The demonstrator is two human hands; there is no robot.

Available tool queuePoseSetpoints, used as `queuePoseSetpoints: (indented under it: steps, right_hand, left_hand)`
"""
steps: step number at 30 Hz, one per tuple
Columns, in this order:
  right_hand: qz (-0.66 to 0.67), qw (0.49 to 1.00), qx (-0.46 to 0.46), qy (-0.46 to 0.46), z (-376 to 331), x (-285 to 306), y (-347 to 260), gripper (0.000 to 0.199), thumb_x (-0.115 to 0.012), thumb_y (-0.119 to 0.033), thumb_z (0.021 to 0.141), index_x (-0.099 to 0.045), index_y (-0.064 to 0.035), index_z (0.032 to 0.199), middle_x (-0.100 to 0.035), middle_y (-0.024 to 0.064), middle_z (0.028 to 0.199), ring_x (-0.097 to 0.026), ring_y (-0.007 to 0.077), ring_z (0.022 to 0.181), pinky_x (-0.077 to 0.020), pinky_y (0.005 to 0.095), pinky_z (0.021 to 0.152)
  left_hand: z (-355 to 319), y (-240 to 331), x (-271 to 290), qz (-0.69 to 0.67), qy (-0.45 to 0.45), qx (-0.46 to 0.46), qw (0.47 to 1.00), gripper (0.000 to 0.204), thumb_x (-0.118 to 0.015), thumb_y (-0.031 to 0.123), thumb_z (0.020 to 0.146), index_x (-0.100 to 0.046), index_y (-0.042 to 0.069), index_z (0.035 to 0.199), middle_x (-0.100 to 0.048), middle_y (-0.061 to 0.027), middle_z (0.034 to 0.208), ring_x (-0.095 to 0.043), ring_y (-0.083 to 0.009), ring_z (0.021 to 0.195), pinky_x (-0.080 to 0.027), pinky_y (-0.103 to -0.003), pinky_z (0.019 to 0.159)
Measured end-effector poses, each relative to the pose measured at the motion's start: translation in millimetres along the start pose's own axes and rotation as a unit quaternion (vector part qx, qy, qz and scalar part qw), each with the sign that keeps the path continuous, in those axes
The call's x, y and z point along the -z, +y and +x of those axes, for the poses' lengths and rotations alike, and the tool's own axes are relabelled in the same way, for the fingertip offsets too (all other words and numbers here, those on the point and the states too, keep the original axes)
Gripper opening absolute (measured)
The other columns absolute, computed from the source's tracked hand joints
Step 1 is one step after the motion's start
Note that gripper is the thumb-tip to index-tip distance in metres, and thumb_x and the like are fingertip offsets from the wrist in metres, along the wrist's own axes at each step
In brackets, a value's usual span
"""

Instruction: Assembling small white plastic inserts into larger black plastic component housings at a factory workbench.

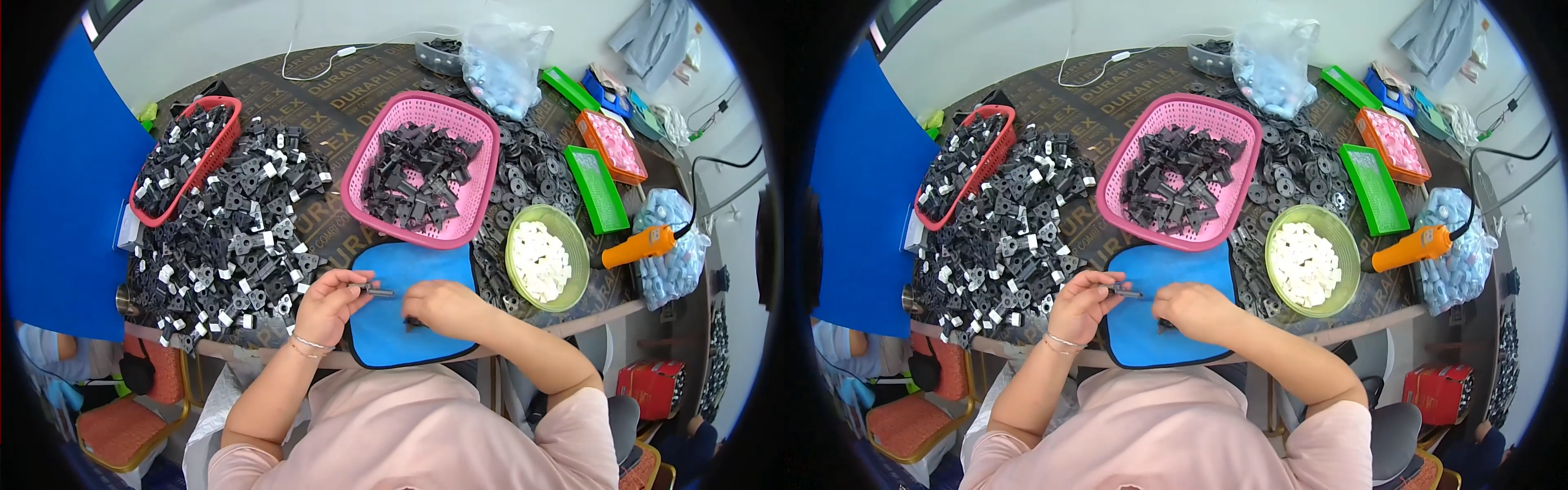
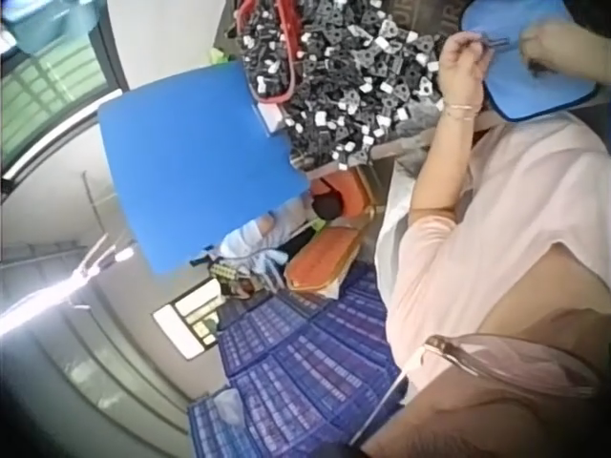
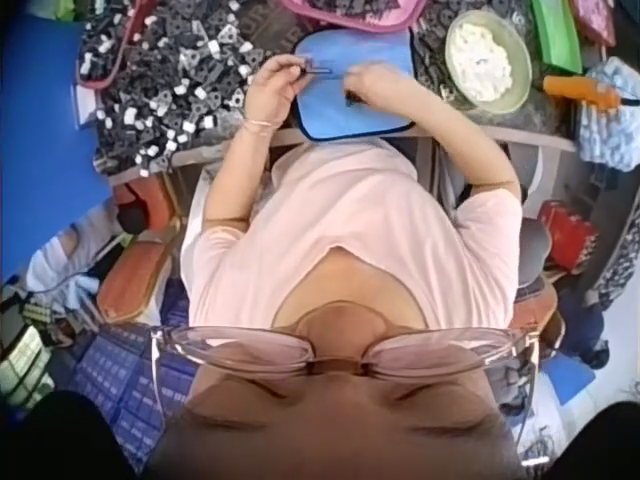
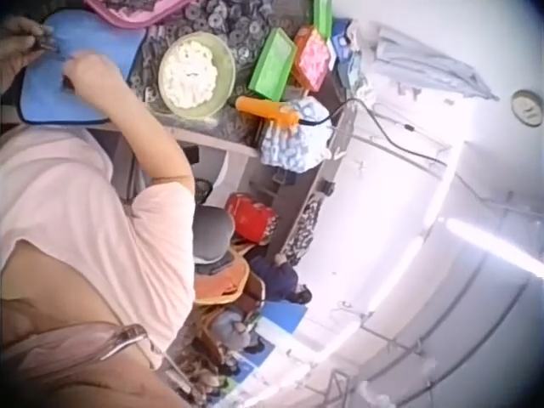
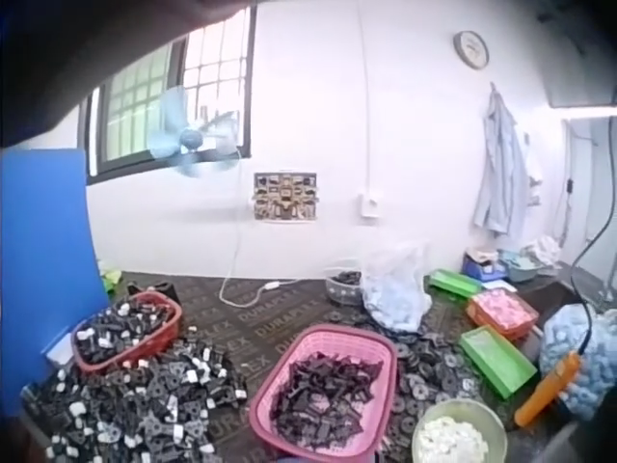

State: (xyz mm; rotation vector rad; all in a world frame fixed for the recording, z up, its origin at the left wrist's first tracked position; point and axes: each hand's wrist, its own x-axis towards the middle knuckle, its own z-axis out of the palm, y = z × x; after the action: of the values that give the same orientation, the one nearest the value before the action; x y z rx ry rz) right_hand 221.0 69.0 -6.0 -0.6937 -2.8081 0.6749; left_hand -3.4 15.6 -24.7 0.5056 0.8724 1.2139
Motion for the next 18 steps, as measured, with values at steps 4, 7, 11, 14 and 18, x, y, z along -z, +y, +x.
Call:
queuePoseSetpoints:
  steps: [4, 7, 11, 14, 18]
  right_hand:
    - [0.113, 0.981, -0.055, 0.149, -12, -9, 1, 0.026, -0.062, -0.001, 0.076, -0.061, -0.0042, 0.101, -0.062, 0.0102, 0.096, -0.062, 0.0235, 0.085, -0.0505, 0.0343, 0.072]
    - [0.583, 0.767, -0.243, 0.112, -23, -4, -8, 0.024, -0.063, -0.004, 0.082, -0.059, 0.0001, 0.105, -0.062, 0.0088, 0.097, -0.062, 0.0155, 0.081, -0.0502, 0.0283, 0.069]
    - [0.652, 0.688, -0.264, 0.178, -39, -9, 0, 0.021, -0.066, -0.005, 0.082, -0.06, 0.0002, 0.101, -0.063, 0.0045, 0.088, -0.061, 0.0105, 0.077, -0.0486, 0.0227, 0.065]
    - [0.618, 0.689, -0.279, 0.255, -58, -15, 9, 0.02, -0.067, -0.004, 0.081, -0.06, -0.0001, 0.1, -0.064, 0.0048, 0.087, -0.061, 0.0105, 0.077, -0.0482, 0.0221, 0.064]
    - [0.584, 0.703, -0.344, 0.216, -71, -27, 6, 0.02, -0.069, -0.006, 0.081, -0.062, -0.001, 0.099, -0.066, 0.0035, 0.085, -0.063, 0.009, 0.072, -0.0461, 0.02, 0.059]
  left_hand:
    - [-6, -15, -3, 0.059, -0.08, -0.059, 0.993, 0.015, -0.055, -0.005, 0.079, -0.062, 0.002, 0.09, -0.056, -0.0135, 0.114, -0.056, -0.0267, 0.108, -0.044, -0.038, 0.095]
    - [-7, -24, -22, 0.181, -0.134, -0.157, 0.962, 0.017, -0.058, -0.01, 0.074, -0.062, 0.0, 0.087, -0.053, -0.0124, 0.115, -0.053, -0.0261, 0.113, -0.042, -0.035, 0.095]
    - [2, -35, -47, 0.239, -0.155, -0.193, 0.939, 0.026, -0.066, -0.005, 0.072, -0.061, 0.0, 0.097, -0.051, -0.0125, 0.116, -0.052, -0.024, 0.111, -0.044, -0.034, 0.092]
    - [-2, -25, -59, 0.523, -0.034, -0.12, 0.843, 0.037, -0.074, 0.003, 0.068, -0.059, 0.0, 0.102, -0.052, -0.014, 0.111, -0.054, -0.0235, 0.104, -0.045, -0.032, 0.088]
    - [6, -49, -41, 0.692, -0.076, -0.196, 0.691, 0.051, -0.079, 0.008, 0.063, -0.056, 0.001, 0.108, -0.053, -0.0152, 0.105, -0.055, -0.0237, 0.099, -0.048, -0.031, 0.08]
